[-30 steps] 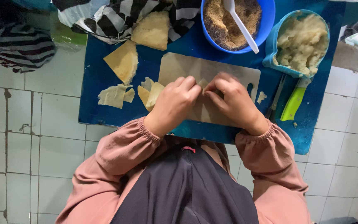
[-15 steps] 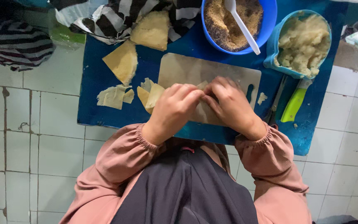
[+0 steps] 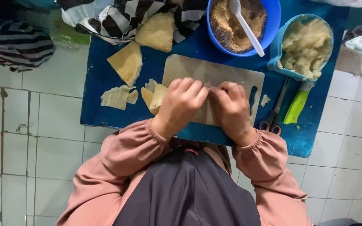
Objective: The person sits on the floor at a low blue table and folds thin pastry wrapper sheets into triangular parcels one at a time, stacking the folded pieces on a cutting board. They occasionally scoop filling from a bowl with a spoon and handle the dough-like filling while continuing to fold wrappers.
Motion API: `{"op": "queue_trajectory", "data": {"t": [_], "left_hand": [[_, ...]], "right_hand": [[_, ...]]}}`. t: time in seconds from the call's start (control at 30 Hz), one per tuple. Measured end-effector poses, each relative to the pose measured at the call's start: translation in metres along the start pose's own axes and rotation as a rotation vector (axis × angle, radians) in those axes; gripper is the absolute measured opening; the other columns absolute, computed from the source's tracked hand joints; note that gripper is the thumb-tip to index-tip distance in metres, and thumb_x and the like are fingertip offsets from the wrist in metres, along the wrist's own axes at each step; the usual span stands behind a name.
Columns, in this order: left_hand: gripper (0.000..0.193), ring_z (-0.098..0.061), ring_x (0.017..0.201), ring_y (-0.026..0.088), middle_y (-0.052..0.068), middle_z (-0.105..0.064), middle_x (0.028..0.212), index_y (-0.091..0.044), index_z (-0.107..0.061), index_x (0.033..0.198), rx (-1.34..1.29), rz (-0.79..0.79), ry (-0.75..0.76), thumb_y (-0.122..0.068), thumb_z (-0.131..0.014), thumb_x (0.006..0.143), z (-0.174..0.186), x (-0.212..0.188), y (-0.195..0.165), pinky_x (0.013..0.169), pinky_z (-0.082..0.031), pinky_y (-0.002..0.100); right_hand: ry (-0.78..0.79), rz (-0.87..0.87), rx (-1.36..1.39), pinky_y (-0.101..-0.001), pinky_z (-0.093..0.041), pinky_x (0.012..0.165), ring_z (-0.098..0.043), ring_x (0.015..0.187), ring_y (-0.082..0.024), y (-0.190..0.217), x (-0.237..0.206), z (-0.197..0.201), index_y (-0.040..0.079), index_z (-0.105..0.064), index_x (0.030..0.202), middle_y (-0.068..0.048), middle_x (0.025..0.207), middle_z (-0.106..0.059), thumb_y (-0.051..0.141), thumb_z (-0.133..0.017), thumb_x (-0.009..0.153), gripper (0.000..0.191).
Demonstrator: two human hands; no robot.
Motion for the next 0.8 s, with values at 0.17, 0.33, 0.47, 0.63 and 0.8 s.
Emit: {"op": "queue_trajectory", "data": {"t": [0.17,0.33,0.47,0.63,0.8], "left_hand": [[0.039,-0.047,0.141,0.021,0.009,-0.054,0.151,-0.004,-0.07,0.127,0.212,0.036,-0.038,-0.021,-0.059,0.093,-0.003,-0.012,-0.014,0.118,-0.035,0.038],[0.041,-0.036,0.152,0.021,0.007,-0.045,0.16,-0.008,-0.065,0.136,0.256,0.117,-0.035,-0.02,-0.057,0.098,0.0,-0.003,-0.011,0.125,-0.023,0.043],[0.055,-0.035,0.152,0.026,0.011,-0.043,0.162,-0.005,-0.058,0.15,0.156,0.203,-0.062,-0.015,-0.061,0.095,0.02,-0.005,-0.001,0.125,-0.023,0.044],[0.052,-0.043,0.147,0.033,0.013,-0.049,0.155,-0.007,-0.059,0.145,-0.104,0.318,-0.119,-0.011,-0.069,0.094,0.066,-0.028,0.021,0.119,-0.029,0.047],[0.036,-0.053,0.133,0.034,0.011,-0.061,0.137,-0.009,-0.068,0.13,-0.107,0.461,-0.251,-0.008,-0.072,0.094,0.092,-0.044,0.043,0.112,-0.039,0.046]], "right_hand": [[0.013,0.056,-0.263,-0.0424,-0.042,0.102,-0.058,0.119,-0.03,0.008,-0.007,0.0,0.003,-0.068,0.132,-0.013,0.132,-0.061,0.008,-0.068,0.092,0.04],[0.012,0.108,-0.347,-0.0446,-0.042,0.106,-0.056,0.125,-0.031,0.013,0.005,0.001,0.003,-0.067,0.131,-0.014,0.137,-0.059,0.011,-0.067,0.092,0.039],[0.023,0.124,-0.347,-0.0444,-0.041,0.104,-0.057,0.122,-0.031,0.007,0.019,-0.002,0.004,-0.067,0.128,-0.013,0.135,-0.061,0.012,-0.069,0.096,0.034],[-0.133,0.208,-0.24,-0.0458,-0.044,0.101,-0.063,0.116,-0.032,0.003,0.028,0.033,0.005,-0.067,0.121,-0.013,0.127,-0.063,0.011,-0.075,0.096,0.028],[-0.481,0.283,-0.63,-0.0502,-0.045,0.1,-0.059,0.115,-0.034,-0.068,0.082,0.131,0.002,-0.063,0.116,-0.016,0.121,-0.058,0.003,-0.07,0.103,0.015]]}}
Point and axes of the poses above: each hand's wrist, its own x-axis towards the middle knuckle, its own z-axis out of the back of the hand, y = z × x, the point moved 1 cm from there along x, towards the middle knuckle
